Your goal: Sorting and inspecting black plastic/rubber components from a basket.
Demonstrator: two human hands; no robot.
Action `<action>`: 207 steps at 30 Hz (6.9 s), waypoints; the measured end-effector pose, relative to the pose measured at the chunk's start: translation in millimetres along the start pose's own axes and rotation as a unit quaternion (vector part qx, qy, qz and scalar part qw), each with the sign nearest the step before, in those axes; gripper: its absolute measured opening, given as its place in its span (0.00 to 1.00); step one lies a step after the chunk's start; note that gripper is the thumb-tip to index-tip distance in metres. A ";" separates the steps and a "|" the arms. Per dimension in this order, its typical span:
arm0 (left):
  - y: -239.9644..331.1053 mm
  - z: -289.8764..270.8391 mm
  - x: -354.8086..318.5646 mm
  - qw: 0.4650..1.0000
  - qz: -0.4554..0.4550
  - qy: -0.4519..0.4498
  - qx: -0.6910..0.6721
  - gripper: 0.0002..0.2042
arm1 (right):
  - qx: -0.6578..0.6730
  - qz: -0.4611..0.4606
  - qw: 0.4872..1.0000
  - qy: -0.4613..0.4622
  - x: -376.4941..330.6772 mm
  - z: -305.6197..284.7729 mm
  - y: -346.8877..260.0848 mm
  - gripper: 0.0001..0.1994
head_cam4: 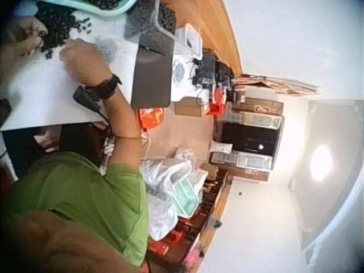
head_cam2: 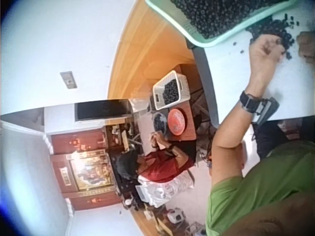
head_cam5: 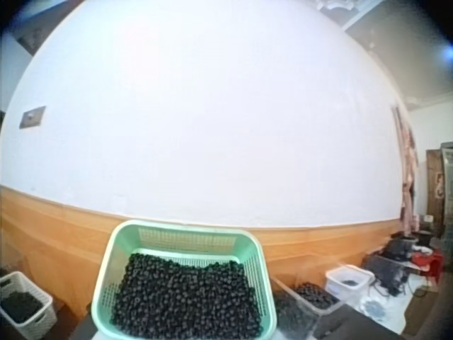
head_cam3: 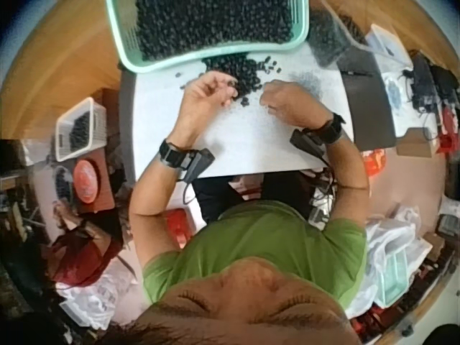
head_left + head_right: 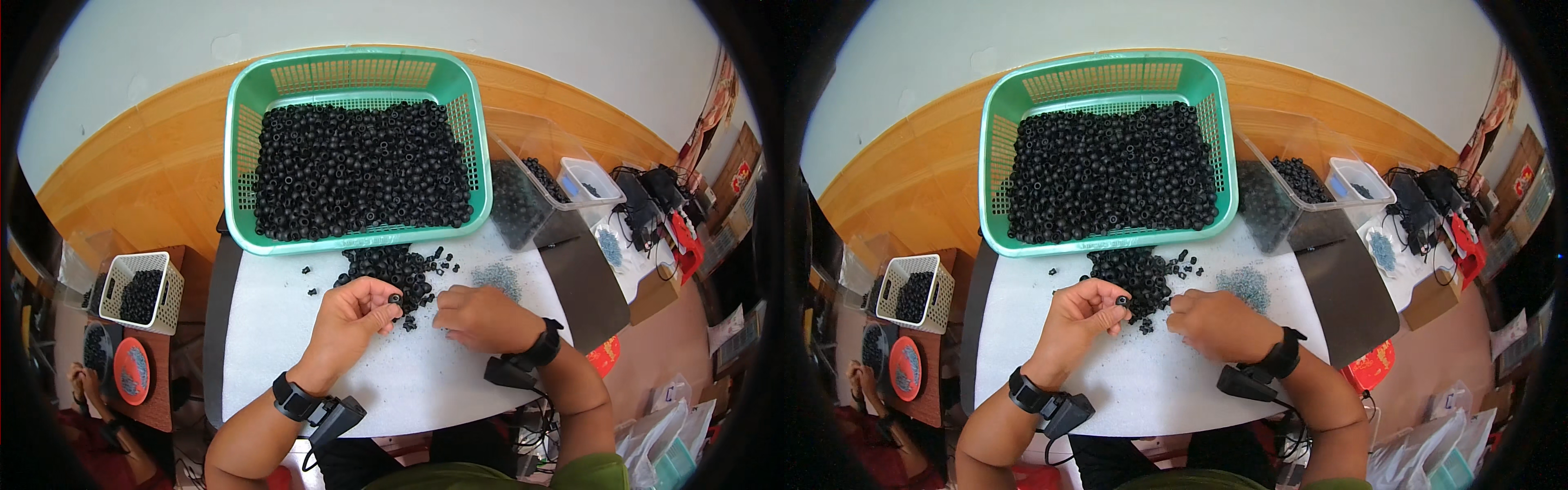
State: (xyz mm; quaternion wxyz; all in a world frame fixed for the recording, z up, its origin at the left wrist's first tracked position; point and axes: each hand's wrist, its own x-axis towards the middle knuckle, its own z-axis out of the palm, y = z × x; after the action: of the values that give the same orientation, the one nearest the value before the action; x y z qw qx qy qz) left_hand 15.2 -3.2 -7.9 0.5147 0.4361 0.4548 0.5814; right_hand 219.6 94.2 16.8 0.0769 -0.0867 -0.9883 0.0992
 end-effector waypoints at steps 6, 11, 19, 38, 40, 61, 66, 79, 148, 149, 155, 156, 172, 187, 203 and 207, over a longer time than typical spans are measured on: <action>-2.2 1.4 -0.6 1.000 0.000 -0.019 -0.009 0.07 | -0.011 0.023 1.000 -0.013 -2.0 7.2 3.0 0.01; -1.2 0.7 -2.8 1.000 0.007 -0.018 0.012 0.07 | 0.033 0.015 0.999 0.015 -3.1 8.0 15.2 0.02; 2.6 3.8 -3.6 0.999 -0.018 -0.044 -0.007 0.08 | 0.310 0.002 0.941 0.138 6.5 -4.3 4.2 0.08; -5.8 9.0 -6.5 0.997 -0.018 -0.075 0.019 0.08 | 0.394 0.036 0.902 0.173 14.3 1.9 -9.7 0.07; -5.2 8.6 -6.8 0.996 -0.029 -0.078 0.027 0.08 | 0.399 0.041 0.901 0.166 15.4 3.1 -12.0 0.07; -2.2 7.8 -6.8 0.994 -0.047 -0.084 -0.059 0.03 | 0.271 -0.016 0.930 0.249 15.8 9.9 -14.8 0.11; 2.3 5.7 -10.1 0.985 -0.067 -0.136 -0.081 0.03 | 0.272 0.001 0.932 0.240 14.5 11.7 -23.2 0.18; 0.5 5.1 -10.7 0.981 -0.054 -0.157 -0.096 0.06 | 0.170 -0.101 0.938 0.283 18.0 22.3 -24.7 0.17; 3.5 -10.8 -7.9 0.975 0.045 0.057 0.209 0.05 | 0.033 0.136 0.982 0.130 -22.7 -15.5 39.3 0.05; 0.9 -11.2 -3.1 0.924 0.113 0.036 0.364 0.05 | 0.035 0.136 0.982 0.130 -19.7 -14.5 39.2 0.05; 9.6 -0.4 1.4 0.902 0.046 0.000 0.429 0.10 | 0.055 0.109 0.983 0.135 6.3 -12.3 18.2 0.05; 7.5 -0.5 3.5 0.892 0.062 -0.007 0.447 0.11 | 0.064 0.103 0.981 0.148 9.7 -11.2 14.1 0.05; 2.7 -13.4 2.7 0.987 -0.086 -0.074 -0.112 0.08 | 0.352 0.094 0.897 0.251 34.5 11.8 -21.9 0.13; 6.3 -7.5 -2.3 0.996 -0.012 -0.046 -0.078 0.07 | 0.194 0.023 0.909 0.369 41.6 23.5 -30.6 0.12; 8.4 -8.7 -0.7 0.988 -0.032 -0.045 -0.147 0.07 | 0.135 -0.024 0.980 0.143 11.0 -6.8 -8.2 0.06; 8.9 -11.2 -1.0 0.986 -0.041 -0.066 -0.145 0.08 | 0.061 0.010 0.996 0.057 3.2 -7.3 2.5 0.06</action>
State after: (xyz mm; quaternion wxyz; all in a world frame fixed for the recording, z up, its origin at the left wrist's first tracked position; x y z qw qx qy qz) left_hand 2.6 -5.6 -1.6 0.6248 0.3753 0.3481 0.5896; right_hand 218.0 98.5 23.7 0.1374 -0.0978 -0.9734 0.1549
